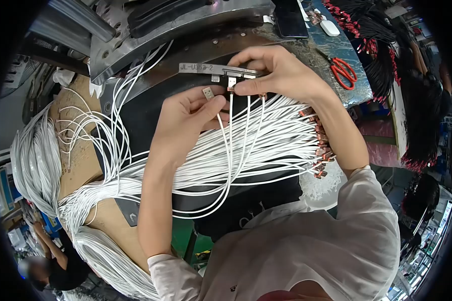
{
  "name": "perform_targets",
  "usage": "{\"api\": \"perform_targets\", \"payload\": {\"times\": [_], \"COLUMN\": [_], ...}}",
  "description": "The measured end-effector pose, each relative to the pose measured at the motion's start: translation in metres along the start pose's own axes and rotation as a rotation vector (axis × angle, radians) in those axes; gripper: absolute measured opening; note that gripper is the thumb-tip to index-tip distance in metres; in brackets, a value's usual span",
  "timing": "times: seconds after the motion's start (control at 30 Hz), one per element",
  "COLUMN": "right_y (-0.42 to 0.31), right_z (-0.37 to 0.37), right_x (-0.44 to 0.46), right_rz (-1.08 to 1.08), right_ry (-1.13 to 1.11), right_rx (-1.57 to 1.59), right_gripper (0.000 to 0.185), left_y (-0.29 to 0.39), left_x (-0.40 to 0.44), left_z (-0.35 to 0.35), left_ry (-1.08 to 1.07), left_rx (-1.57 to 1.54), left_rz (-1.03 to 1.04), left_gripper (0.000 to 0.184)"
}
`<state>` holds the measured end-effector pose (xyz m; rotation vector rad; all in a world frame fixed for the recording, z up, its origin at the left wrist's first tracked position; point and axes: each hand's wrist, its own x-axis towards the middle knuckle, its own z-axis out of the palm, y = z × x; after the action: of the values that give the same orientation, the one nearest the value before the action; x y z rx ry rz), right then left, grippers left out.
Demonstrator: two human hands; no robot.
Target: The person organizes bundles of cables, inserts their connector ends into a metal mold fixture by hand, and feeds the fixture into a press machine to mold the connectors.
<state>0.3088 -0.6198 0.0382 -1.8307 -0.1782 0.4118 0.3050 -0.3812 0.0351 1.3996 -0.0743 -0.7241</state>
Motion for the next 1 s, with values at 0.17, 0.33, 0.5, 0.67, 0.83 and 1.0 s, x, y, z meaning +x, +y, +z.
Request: {"api": "perform_targets", "payload": {"times": [0.17,0.33,0.5,0.67,0.83,1.0], "right_y": [0.003,0.004,0.000,-0.008,0.010,0.010], "right_z": [-0.004,-0.002,-0.005,-0.036,-0.047,-0.068], "right_x": [0.003,0.002,0.004,0.050,0.095,0.168], "right_rz": [-0.006,-0.001,0.002,-0.130,-0.485,-0.449], "right_ry": [0.063,-0.017,-0.070,-0.170,0.403,0.440], "right_rx": [0.074,0.042,-0.007,-0.505,-0.733,-0.461], "right_gripper": [0.034,0.034,0.034,0.032,0.029,0.027], "left_y": [-0.002,-0.004,-0.003,0.026,0.019,0.023], "left_x": [-0.002,-0.001,0.000,-0.009,0.005,0.089], "left_z": [-0.006,0.001,0.005,0.006,-0.007,-0.024], "left_ry": [-0.076,0.018,0.091,0.195,0.462,0.685], "left_rx": [0.036,0.035,0.109,0.783,1.344,1.655], "left_rz": [-0.048,-0.062,-0.016,0.116,0.941,0.883], "left_gripper": [0.035,0.032,0.029,0.029,0.024,0.038]}}
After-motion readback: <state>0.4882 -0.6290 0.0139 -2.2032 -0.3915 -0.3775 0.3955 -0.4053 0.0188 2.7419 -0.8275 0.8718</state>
